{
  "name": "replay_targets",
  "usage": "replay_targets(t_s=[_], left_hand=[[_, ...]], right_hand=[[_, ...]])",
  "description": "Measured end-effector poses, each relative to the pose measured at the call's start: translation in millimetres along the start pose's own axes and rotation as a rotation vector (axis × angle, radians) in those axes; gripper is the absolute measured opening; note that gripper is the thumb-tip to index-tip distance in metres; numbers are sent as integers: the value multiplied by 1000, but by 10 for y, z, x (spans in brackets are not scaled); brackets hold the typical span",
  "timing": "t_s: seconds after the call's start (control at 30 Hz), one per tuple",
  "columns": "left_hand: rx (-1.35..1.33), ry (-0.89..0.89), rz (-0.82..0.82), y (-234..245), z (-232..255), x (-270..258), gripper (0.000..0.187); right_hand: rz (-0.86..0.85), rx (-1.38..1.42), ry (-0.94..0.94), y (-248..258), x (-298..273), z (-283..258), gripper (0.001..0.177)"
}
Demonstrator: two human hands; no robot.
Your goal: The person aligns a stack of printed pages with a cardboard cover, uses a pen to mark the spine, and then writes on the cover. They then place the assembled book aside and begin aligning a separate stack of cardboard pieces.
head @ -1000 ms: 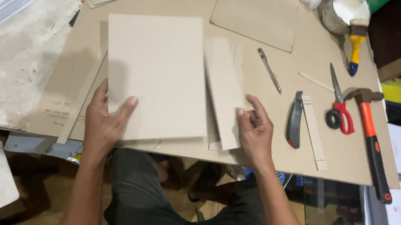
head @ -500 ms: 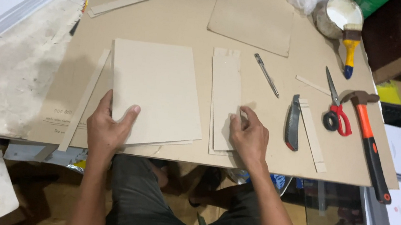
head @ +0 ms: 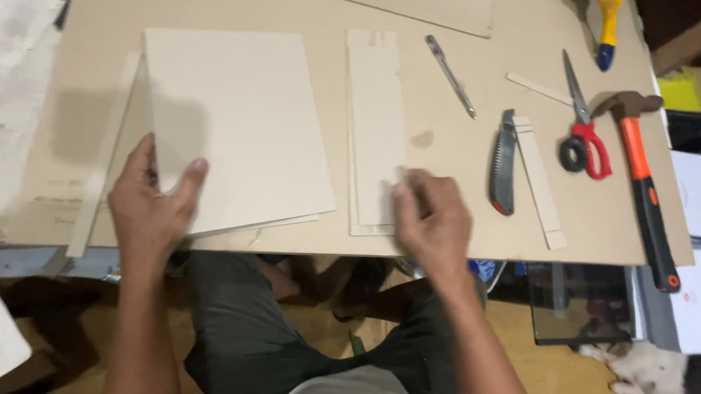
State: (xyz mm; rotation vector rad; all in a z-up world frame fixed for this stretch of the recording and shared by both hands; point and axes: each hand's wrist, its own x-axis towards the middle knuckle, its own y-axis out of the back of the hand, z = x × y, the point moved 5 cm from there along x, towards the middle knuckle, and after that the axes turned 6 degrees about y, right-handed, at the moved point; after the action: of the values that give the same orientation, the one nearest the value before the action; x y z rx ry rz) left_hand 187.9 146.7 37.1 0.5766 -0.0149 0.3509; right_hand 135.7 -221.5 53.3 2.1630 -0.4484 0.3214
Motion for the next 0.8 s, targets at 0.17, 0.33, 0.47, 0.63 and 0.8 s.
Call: replay_targets(t_s=[0.17, 0.33, 0.47, 0.63, 0.8], left_hand=[[33, -220, 58, -42, -98, 5, 66], [9, 1, -19, 23, 387, -155, 68], [44, 6, 1, 31, 343, -165, 71], [26, 59, 10, 26, 391, -171, 70], [-23, 162, 15, 21, 385, -158, 74]], right_hand=[[70, 40, 350, 34, -93, -72, 38], [-35, 170, 131, 575, -69, 371, 33], [150, 32, -44, 1073, 157, 1052, 24], [41, -147, -243, 1336, 422, 1288, 30], [-152, -302, -346, 1125, 393, 1224, 56]])
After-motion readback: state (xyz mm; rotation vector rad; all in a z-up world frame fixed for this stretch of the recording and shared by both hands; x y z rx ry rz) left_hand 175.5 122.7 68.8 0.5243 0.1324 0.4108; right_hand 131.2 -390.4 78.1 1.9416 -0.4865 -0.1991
